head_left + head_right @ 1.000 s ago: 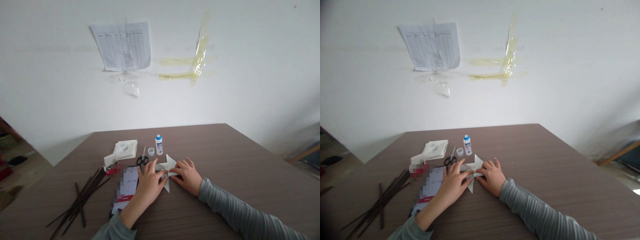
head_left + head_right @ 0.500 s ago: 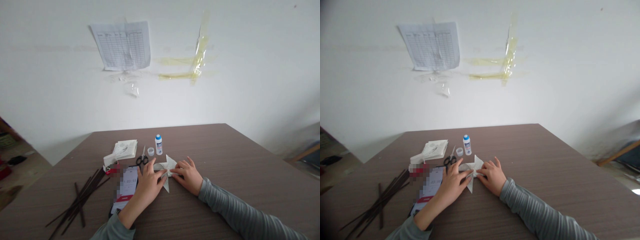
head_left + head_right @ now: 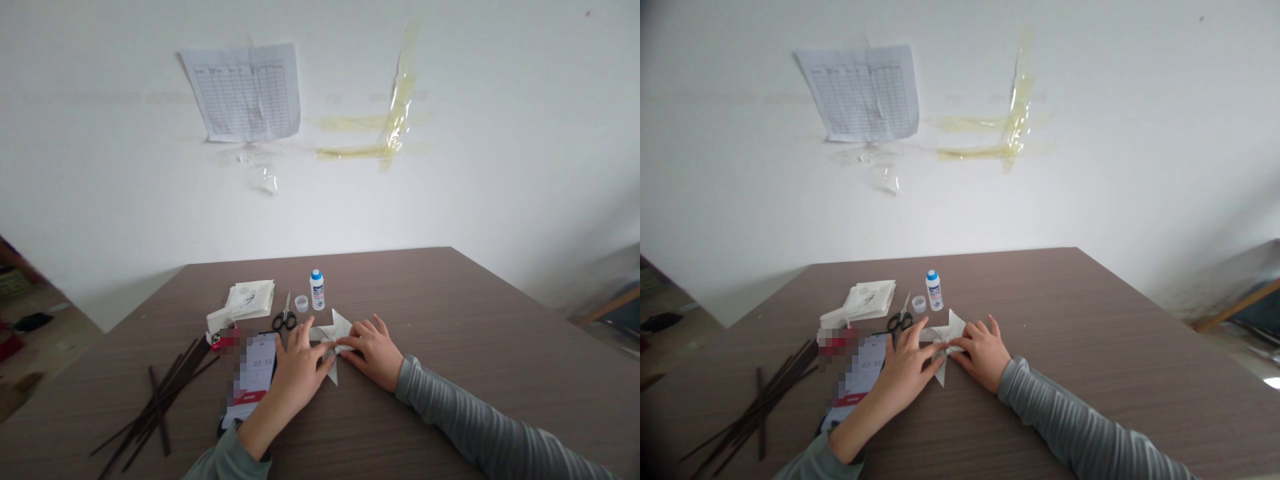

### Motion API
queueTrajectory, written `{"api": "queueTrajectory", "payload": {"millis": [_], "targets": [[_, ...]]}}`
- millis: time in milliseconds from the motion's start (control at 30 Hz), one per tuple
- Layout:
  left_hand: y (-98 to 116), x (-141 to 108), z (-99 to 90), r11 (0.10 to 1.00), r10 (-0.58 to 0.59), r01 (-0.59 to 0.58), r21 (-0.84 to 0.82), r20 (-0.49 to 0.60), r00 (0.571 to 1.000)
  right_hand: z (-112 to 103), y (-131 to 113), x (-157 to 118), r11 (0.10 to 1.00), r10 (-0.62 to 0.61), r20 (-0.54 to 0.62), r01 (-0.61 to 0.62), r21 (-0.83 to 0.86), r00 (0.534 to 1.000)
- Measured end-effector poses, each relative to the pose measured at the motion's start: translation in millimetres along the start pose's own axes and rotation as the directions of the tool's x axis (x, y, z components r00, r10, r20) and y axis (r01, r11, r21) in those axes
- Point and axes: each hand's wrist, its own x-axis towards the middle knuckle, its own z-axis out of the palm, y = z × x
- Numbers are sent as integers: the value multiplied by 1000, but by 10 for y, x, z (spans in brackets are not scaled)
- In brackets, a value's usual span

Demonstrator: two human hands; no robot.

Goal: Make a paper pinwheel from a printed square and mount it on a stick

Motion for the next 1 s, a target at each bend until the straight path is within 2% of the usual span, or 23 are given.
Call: {"api": "queueTrajectory", "payload": {"millis": [367,667,867,1000], "targets": [[32,24,-77,999,-20,17,32,70,997,34,68,-3,999,-3,-3,3,43,1000],[-17,24,11,1000,4,-5,30,26,1000,-108,-73,11,999,33,92,-33,3,995],[-4,23,-36,998,23,-25,49,46,999,-78,-40,8,1000,23,59,-24,8,998],[8,16,-51,999,-8,6,33,67,998,-6,41,-8,998,20,17,-21,52,1000]]}}
